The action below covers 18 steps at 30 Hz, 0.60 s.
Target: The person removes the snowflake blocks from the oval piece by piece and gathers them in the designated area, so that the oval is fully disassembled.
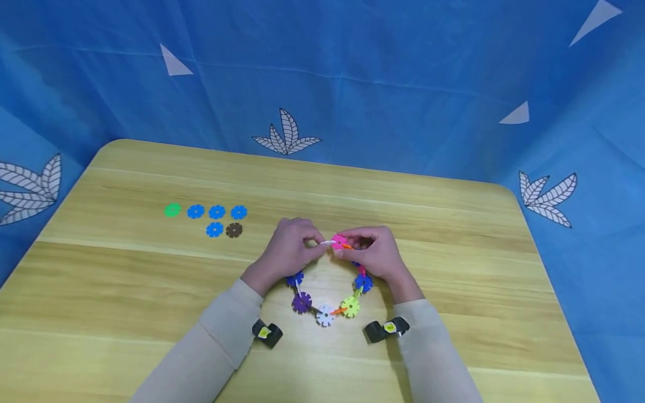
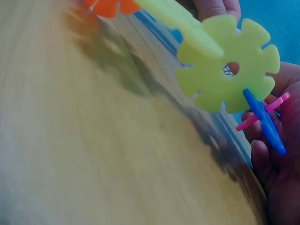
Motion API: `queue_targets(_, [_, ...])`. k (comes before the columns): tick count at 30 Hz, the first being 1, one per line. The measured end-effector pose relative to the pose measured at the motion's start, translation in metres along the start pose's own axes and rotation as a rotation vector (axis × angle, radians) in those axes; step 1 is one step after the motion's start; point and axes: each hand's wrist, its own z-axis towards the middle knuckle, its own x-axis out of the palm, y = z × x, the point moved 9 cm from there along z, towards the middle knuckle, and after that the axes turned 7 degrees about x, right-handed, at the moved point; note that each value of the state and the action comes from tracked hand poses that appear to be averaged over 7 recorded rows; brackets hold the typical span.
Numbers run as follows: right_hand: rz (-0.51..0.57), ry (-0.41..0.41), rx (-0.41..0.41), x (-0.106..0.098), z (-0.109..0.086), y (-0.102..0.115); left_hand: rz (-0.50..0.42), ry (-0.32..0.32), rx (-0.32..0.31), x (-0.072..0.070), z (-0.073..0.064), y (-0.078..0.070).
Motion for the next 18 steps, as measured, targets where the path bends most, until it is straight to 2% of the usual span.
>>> queue_targets(6, [0.005, 0.017, -0.016, 0.0021, 0.0006, 0.0012, -0.013, 0.026, -0.017, 0.0002, -0.0021, 0.0036])
queue_targets(11, [-0.008, 0.021, -0.009, 0.0033, 0.0021, -0.0003, -0.026, 0.010, -0.017, -0.0008, -0.0026, 0.0048])
queue_targets(18, [-0.014, 0.023, 0.061, 0.0029, 0.0041, -0.0053, -0.076, -0.008, -0.003, 0.0033, 0.0006, 0.0048])
